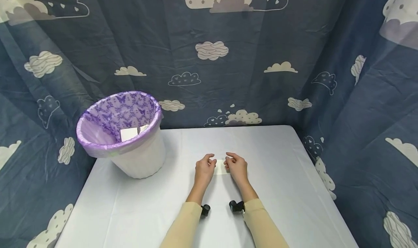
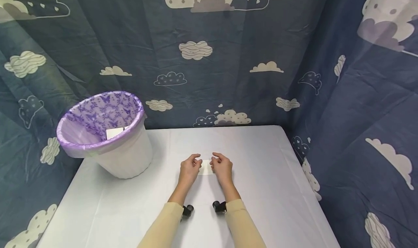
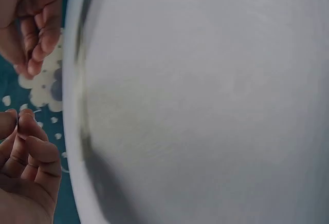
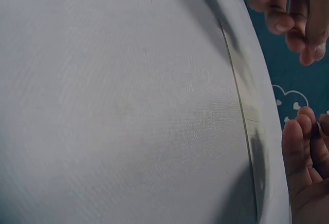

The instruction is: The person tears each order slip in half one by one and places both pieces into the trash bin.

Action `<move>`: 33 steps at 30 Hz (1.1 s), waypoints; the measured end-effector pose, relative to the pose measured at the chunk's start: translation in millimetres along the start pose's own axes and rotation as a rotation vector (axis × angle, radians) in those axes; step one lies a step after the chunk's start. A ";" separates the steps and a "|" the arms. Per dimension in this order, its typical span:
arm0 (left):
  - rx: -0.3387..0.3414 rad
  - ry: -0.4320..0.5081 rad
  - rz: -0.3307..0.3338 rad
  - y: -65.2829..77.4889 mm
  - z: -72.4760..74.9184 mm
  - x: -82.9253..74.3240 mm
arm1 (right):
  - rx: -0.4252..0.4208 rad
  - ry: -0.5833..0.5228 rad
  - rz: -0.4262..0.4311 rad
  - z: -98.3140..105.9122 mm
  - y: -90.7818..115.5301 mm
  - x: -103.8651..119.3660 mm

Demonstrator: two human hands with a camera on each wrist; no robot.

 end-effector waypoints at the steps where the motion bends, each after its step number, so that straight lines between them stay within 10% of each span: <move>1: 0.011 -0.002 0.006 -0.3 -2.9 1.7 | 0.004 0.005 -0.009 -1.1 -1.0 -1.6; 21: 0.062 0.067 0.122 -7.1 -25.3 13.0 | 0.064 0.037 -0.058 -7.7 -8.4 -12.8; 33: 0.091 -0.074 0.147 -10.7 -29.4 11.2 | 0.073 0.072 -0.058 -9.7 -9.5 -12.3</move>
Point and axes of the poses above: each hand's wrist, its own y-axis away from the middle knuckle, its own z-axis out of the back of the hand, x = y × z, the point moved 4 cm from there along -y, towards the middle knuckle, and after that the axes turned 7 degrees about -y, right-handed, at the moved point
